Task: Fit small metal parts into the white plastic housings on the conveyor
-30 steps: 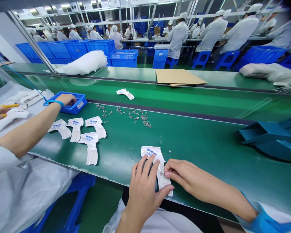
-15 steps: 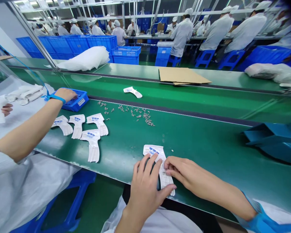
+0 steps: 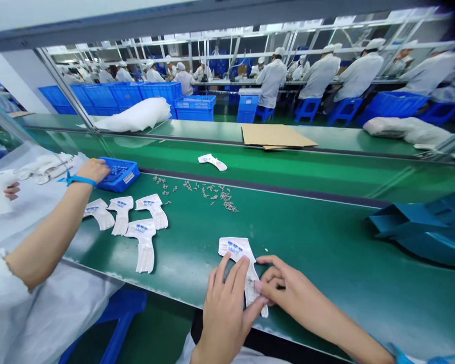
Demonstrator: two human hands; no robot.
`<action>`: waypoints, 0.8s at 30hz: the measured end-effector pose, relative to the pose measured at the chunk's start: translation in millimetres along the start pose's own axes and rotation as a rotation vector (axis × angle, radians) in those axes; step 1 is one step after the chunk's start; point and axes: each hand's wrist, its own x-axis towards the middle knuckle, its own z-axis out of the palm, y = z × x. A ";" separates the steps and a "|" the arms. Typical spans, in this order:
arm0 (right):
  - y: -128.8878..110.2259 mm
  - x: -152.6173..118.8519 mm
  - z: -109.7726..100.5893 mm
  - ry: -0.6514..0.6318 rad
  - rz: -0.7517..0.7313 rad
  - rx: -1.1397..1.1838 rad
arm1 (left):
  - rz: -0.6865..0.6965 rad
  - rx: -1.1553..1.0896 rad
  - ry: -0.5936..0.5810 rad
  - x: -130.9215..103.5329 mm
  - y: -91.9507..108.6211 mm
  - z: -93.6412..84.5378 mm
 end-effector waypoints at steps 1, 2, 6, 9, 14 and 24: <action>1.0 0.2 1.3 -0.002 -0.012 -0.022 | 0.016 -0.003 -0.001 -0.7 -0.5 1.6; 1.3 0.9 2.2 -0.012 -0.019 -0.034 | 0.024 -0.007 0.001 -1.3 -1.3 3.6; -2.1 11.0 -5.0 -0.112 0.040 0.258 | 0.033 0.018 0.080 -1.3 -10.5 7.2; -4.8 32.9 -33.6 -0.110 0.070 0.549 | -0.049 0.125 0.236 -2.7 -30.8 -6.9; -7.3 104.0 -120.9 0.400 -0.021 0.555 | -0.352 0.388 0.391 -20.9 -84.7 -43.8; -20.3 180.5 -151.0 0.669 -0.176 -0.037 | -0.305 0.544 0.323 -48.5 -109.8 -35.4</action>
